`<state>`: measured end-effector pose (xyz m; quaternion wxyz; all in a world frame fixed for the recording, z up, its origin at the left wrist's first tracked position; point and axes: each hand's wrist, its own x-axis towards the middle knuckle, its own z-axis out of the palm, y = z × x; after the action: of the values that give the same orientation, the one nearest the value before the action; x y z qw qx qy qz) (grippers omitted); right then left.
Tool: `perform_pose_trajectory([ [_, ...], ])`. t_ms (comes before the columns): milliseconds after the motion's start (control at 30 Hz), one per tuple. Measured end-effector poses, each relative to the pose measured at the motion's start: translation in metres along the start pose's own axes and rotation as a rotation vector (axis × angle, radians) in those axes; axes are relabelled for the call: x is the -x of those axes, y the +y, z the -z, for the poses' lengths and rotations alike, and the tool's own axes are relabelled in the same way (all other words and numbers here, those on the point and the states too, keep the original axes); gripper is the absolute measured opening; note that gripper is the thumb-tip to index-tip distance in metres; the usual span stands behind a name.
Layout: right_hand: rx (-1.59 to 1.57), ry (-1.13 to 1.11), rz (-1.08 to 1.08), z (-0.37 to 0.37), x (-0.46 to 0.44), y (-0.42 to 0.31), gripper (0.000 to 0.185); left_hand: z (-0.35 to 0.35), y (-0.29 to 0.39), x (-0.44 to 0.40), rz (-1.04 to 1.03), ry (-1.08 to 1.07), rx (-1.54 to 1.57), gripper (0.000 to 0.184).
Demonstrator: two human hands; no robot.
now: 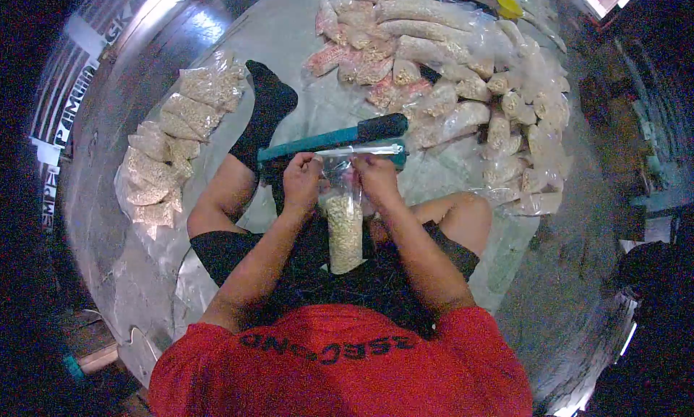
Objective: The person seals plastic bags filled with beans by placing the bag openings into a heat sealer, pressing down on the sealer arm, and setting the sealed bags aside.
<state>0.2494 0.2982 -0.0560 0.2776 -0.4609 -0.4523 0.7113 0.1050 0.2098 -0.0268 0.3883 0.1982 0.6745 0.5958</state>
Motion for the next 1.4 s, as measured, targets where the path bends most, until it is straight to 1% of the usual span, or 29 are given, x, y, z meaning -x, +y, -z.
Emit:
perform_pose_trajectory([
  [33,-0.003,-0.003,-0.004,0.002,0.002,0.004,0.026,-0.001,0.006,0.004,0.031,0.033,-0.022,0.023],
  [67,0.101,0.030,0.040,0.008,0.002,0.008,0.026,-0.001,0.007,0.009,0.027,0.038,-0.022,0.023],
  [100,0.208,0.056,0.092,0.014,0.000,0.008,0.026,0.000,0.008,0.015,-0.047,0.044,-0.080,0.024],
  [133,0.221,0.064,0.197,0.015,0.010,0.001,0.025,0.003,0.009,0.023,-0.121,0.063,-0.140,0.025],
  [167,0.231,0.052,0.302,0.012,0.026,-0.010,0.023,0.007,0.000,0.030,-0.296,0.085,-0.334,0.025],
  [200,0.164,0.023,0.297,0.008,0.044,-0.028,0.021,0.012,-0.006,0.038,-0.544,0.093,-0.404,0.025],
  [233,0.097,-0.009,0.277,0.005,0.062,-0.043,0.019,0.012,0.012,0.055,-0.685,0.091,-0.429,0.024],
  [267,0.073,-0.022,0.301,0.002,0.073,-0.051,0.017,0.013,0.026,0.060,-0.897,0.126,-0.394,0.022],
  [300,0.046,-0.029,0.327,-0.001,0.078,-0.053,0.016,0.015,0.028,0.069,-0.738,0.042,-0.239,0.020],
  [333,0.046,-0.074,0.331,0.001,0.077,-0.048,0.016,0.018,0.038,0.071,-0.745,0.086,-0.251,0.020],
  [400,0.029,-0.003,0.348,0.005,0.073,-0.038,0.017,0.020,0.057,0.072,-0.400,0.018,-0.052,0.019],
  [467,0.027,0.003,0.361,0.004,0.074,-0.036,0.016,0.017,0.032,0.056,-0.428,-0.009,0.009,0.020],
  [533,0.053,0.026,0.372,0.005,0.073,-0.041,0.015,0.010,0.034,0.056,-0.540,-0.032,0.106,0.022],
  [567,0.055,0.022,0.378,0.003,0.074,-0.043,0.015,0.015,0.035,0.062,-0.546,-0.030,0.109,0.022],
  [633,0.106,0.062,0.408,0.000,0.079,-0.046,0.013,0.028,0.038,0.079,-0.171,-0.120,-0.094,0.026],
  [667,0.105,0.061,0.410,0.001,0.079,-0.045,0.013,0.027,0.037,0.081,-0.174,-0.120,-0.095,0.026],
  [733,0.136,0.059,0.448,0.004,0.080,-0.046,0.012,0.025,0.036,0.082,-0.225,-0.102,0.035,0.027],
  [767,0.132,0.062,0.456,0.005,0.080,-0.047,0.012,0.025,0.037,0.081,-0.232,-0.107,0.034,0.027],
  [867,0.114,0.110,0.436,0.010,0.080,-0.051,0.013,0.026,0.047,0.076,-0.343,-0.172,-0.008,0.028],
  [967,0.012,0.053,0.456,0.010,0.081,-0.052,0.014,0.022,0.052,0.078,-0.237,-0.104,-0.176,0.027],
  [1000,-0.017,0.055,0.492,0.011,0.079,-0.051,0.014,0.021,0.052,0.076,-0.278,-0.112,-0.195,0.027],
  [1067,0.106,0.158,0.412,0.016,0.071,-0.045,0.014,0.019,0.051,0.071,-0.304,-0.103,-0.184,0.024],
  [1100,0.082,0.164,0.441,0.019,0.064,-0.040,0.014,0.018,0.051,0.069,-0.337,-0.113,-0.198,0.024],
  [1167,0.161,0.149,0.556,0.026,0.053,-0.029,0.015,0.016,0.048,0.066,-0.268,-0.132,-0.087,0.023],
  [1200,0.157,0.158,0.561,0.029,0.048,-0.028,0.015,0.014,0.045,0.061,-0.273,-0.142,-0.090,0.023],
  [1267,0.209,0.109,0.497,0.031,0.044,-0.028,0.025,0.010,0.032,0.050,-0.109,-0.054,-0.008,0.023],
  [1300,0.196,0.115,0.483,0.029,0.043,-0.026,0.029,0.011,0.023,0.048,-0.146,-0.064,0.025,0.022],
  [1333,0.196,0.127,0.477,0.030,0.036,-0.020,0.029,0.010,0.022,0.049,-0.139,-0.075,0.023,0.022],
  [1400,0.301,0.183,0.516,0.033,0.027,-0.008,0.033,0.008,0.022,0.054,-0.174,-0.035,-0.001,0.022],
])
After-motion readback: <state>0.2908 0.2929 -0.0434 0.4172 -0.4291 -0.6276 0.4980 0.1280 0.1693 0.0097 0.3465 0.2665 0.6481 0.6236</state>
